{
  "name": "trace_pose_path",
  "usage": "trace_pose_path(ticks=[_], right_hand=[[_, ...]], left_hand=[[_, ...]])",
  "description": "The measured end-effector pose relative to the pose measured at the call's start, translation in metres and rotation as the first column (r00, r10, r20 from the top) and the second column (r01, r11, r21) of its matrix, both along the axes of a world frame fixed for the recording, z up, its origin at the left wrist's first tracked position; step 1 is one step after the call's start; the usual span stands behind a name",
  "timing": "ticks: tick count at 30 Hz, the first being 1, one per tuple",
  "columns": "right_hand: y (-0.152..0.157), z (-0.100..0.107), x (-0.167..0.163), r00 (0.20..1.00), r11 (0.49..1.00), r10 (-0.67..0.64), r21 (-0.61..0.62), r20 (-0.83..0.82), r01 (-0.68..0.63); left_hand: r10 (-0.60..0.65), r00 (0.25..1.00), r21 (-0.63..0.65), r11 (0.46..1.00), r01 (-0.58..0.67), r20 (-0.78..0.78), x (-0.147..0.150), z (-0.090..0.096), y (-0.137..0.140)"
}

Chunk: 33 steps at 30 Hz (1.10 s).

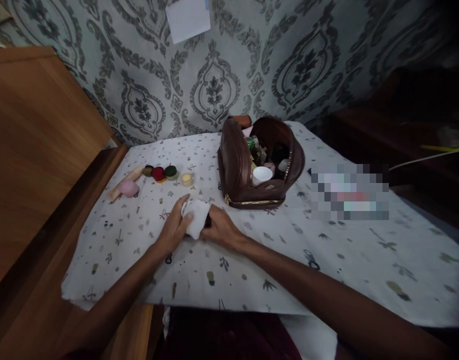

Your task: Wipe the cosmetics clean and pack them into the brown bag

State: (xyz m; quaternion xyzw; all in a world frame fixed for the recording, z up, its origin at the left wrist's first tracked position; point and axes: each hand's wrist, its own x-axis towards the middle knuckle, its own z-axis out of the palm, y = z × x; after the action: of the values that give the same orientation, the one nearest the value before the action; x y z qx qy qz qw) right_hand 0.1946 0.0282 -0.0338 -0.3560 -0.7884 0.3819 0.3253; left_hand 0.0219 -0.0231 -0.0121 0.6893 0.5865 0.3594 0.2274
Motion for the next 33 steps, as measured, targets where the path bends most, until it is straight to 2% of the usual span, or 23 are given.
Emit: trace_pose_path(ticks=[2, 5, 10, 12, 14, 20, 25, 27, 31, 33], right_hand=[[0.000, -0.001, 0.000, 1.000, 1.000, 0.016, 0.014, -0.008, -0.016], [0.001, -0.004, 0.000, 0.999, 0.999, 0.032, 0.043, -0.029, -0.031], [0.002, -0.006, 0.001, 0.998, 0.995, 0.066, 0.074, 0.020, -0.068], [0.002, -0.005, 0.001, 0.998, 0.995, 0.052, 0.081, 0.026, -0.054], [0.001, -0.006, 0.002, 0.999, 0.996, 0.039, 0.085, 0.021, -0.041], [0.001, -0.008, 0.003, 1.000, 0.997, 0.008, 0.079, -0.004, -0.008], [0.003, -0.010, 0.004, 0.994, 0.995, 0.026, 0.101, -0.101, -0.016], [0.004, -0.010, 0.004, 0.994, 0.995, 0.033, 0.101, -0.101, -0.023], [0.003, -0.009, 0.005, 0.996, 0.994, 0.029, 0.107, -0.079, -0.020], [0.002, -0.008, 0.006, 0.998, 0.990, 0.050, 0.135, -0.040, -0.044]], left_hand=[[0.007, 0.989, 0.045, 0.999, -0.001, -0.147, 0.005, 0.001, -0.008], [0.059, 0.930, 0.056, 0.998, -0.041, -0.363, 0.015, 0.008, -0.014], [0.104, 0.732, -0.070, 0.977, -0.203, -0.673, 0.027, 0.028, -0.014], [0.088, 0.669, -0.121, 0.958, -0.260, -0.738, 0.030, 0.032, -0.013], [0.073, 0.637, -0.154, 0.944, -0.294, -0.768, 0.030, 0.033, -0.012], [0.047, 0.629, -0.193, 0.932, -0.307, -0.776, 0.023, 0.028, -0.021], [-0.008, 0.638, -0.188, 0.958, -0.215, -0.770, 0.019, 0.023, -0.034], [0.019, 0.654, -0.136, 0.973, -0.185, -0.756, 0.018, 0.021, -0.039], [0.169, 0.694, 0.002, 0.972, -0.235, -0.699, 0.017, 0.022, -0.040], [0.204, 0.724, 0.054, 0.973, -0.225, -0.659, 0.018, 0.025, -0.036]])
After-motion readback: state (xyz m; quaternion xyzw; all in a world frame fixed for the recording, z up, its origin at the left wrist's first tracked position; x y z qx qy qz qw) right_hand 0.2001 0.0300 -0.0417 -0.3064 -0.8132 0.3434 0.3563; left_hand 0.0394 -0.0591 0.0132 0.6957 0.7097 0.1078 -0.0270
